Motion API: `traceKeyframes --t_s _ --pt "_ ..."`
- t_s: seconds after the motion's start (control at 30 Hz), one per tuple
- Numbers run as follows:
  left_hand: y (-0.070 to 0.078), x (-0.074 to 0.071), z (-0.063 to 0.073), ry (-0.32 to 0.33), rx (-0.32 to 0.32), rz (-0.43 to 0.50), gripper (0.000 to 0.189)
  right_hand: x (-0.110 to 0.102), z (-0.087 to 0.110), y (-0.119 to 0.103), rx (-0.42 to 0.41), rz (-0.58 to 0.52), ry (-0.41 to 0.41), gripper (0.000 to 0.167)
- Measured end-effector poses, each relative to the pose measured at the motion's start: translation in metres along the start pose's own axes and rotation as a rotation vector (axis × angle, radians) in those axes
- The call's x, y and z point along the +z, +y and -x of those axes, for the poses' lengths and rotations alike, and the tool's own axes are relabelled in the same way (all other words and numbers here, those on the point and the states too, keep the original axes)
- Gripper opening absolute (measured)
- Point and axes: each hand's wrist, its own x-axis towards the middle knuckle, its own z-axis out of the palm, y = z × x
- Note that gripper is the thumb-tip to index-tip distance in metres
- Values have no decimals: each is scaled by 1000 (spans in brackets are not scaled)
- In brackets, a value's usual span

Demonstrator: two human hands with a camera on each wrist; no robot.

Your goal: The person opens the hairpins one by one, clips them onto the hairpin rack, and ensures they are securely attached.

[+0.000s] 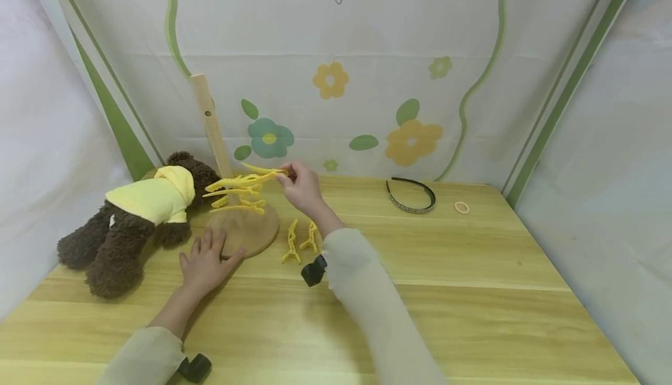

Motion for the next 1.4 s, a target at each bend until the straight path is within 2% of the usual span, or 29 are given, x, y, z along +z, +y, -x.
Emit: traceKeyframes --t_s 0.27,0.6,0.97,1.4 --pt "1 2 0 -4 -6 -4 82 23 -7 -15 -33 -12 -8 13" --pt "4 1 0 1 -2 -3 81 39 -11 -19 -24 -7 -7 11" --pt "7 0 0 -8 -5 9 81 43 -11 -21 11 -47 -19 16" --pt "3 -1 0 -5 -12 5 81 45 -10 -23 -16 -44 -29 23"
